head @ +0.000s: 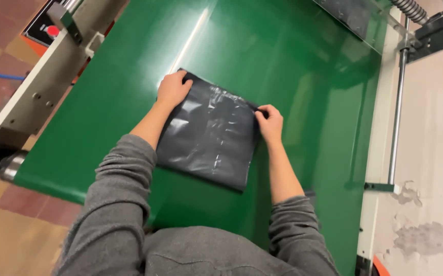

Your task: Folding black plastic bags on a conveyor belt and placing them into a collection crate.

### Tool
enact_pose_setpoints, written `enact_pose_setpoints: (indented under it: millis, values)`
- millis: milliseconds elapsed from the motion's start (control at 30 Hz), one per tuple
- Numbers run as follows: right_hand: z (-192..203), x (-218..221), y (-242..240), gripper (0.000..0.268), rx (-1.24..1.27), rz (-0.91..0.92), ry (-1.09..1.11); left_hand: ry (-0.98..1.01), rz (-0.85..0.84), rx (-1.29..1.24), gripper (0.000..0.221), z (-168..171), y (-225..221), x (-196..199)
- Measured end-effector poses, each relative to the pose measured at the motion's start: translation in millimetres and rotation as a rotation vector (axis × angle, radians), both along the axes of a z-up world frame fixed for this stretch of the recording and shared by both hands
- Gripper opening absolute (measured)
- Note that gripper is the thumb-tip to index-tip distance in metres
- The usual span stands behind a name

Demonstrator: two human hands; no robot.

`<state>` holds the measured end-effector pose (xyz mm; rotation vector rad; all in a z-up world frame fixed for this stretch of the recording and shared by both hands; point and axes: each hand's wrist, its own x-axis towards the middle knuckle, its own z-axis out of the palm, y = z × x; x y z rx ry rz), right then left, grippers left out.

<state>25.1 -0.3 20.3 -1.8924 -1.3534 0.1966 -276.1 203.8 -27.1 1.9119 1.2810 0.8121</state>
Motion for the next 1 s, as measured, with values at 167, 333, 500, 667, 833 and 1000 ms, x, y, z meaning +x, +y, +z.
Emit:
enact_pose_setpoints:
  millis: [167,333,500,667,833,1000]
  values:
    - [7,0,26,0.022,-0.067,0.068,-0.291,0.054,0.004,0.026,0.029,5,4,10]
    - [10,6,39,0.043,-0.261,0.143,-0.221,0.053,0.023,0.019,0.027,13,-8,7]
    - [11,7,50,0.027,-0.466,0.193,-0.305,0.026,0.075,0.558,0.046,60,-39,-7]
    - [72,-64,-7,0.021,-0.164,0.203,-0.329,-0.391,-0.241,-0.617,0.066,40,-77,-31]
    - [96,-143,-102,0.016,0.056,0.218,-0.336,-0.891,-0.283,-1.446,0.101,28,-74,-89]
    - [64,-191,-166,0.020,-0.014,0.190,-0.380,-0.743,-0.053,-1.168,0.081,3,-94,-118]
